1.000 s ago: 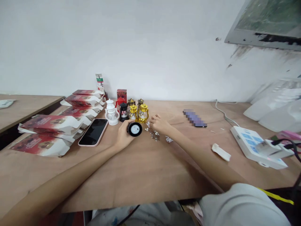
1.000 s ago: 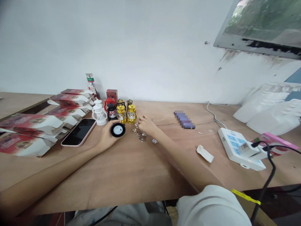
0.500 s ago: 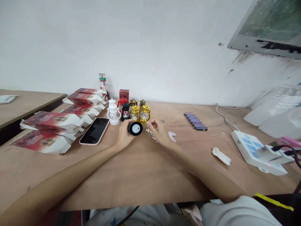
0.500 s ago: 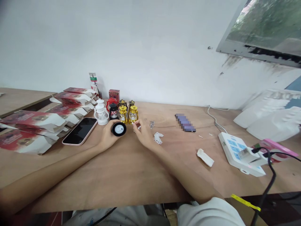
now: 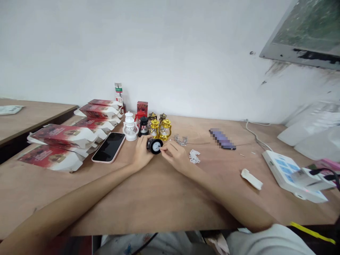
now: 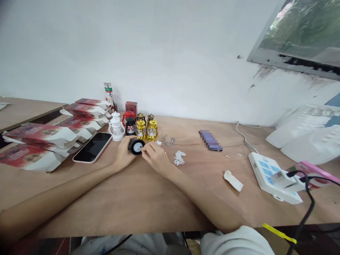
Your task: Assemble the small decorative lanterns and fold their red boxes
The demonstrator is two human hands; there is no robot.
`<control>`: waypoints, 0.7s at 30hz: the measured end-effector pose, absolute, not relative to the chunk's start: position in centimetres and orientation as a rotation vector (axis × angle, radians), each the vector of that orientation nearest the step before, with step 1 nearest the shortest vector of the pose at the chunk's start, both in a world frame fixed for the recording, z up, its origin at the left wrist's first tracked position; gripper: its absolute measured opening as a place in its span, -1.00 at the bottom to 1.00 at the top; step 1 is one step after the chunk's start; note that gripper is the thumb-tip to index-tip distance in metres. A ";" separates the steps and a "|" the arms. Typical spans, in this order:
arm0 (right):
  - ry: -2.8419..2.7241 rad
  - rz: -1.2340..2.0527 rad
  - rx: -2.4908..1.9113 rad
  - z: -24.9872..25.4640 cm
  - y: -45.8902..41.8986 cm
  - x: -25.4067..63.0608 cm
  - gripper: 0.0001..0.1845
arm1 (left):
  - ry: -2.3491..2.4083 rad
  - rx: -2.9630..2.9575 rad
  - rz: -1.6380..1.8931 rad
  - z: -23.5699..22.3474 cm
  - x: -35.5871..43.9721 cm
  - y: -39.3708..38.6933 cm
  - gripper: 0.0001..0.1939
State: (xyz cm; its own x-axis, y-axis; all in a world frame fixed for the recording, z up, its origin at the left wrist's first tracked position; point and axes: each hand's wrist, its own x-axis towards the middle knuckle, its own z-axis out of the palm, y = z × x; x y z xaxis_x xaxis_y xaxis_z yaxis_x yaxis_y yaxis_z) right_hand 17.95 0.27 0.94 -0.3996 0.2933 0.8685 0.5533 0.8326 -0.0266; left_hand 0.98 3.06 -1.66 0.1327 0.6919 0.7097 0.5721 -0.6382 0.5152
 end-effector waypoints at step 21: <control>-2.021 -0.396 -0.562 -0.2 0.3 17.8 -0.80 | 1.360 2.427 1.375 -1.8 1.0 2.9 -0.56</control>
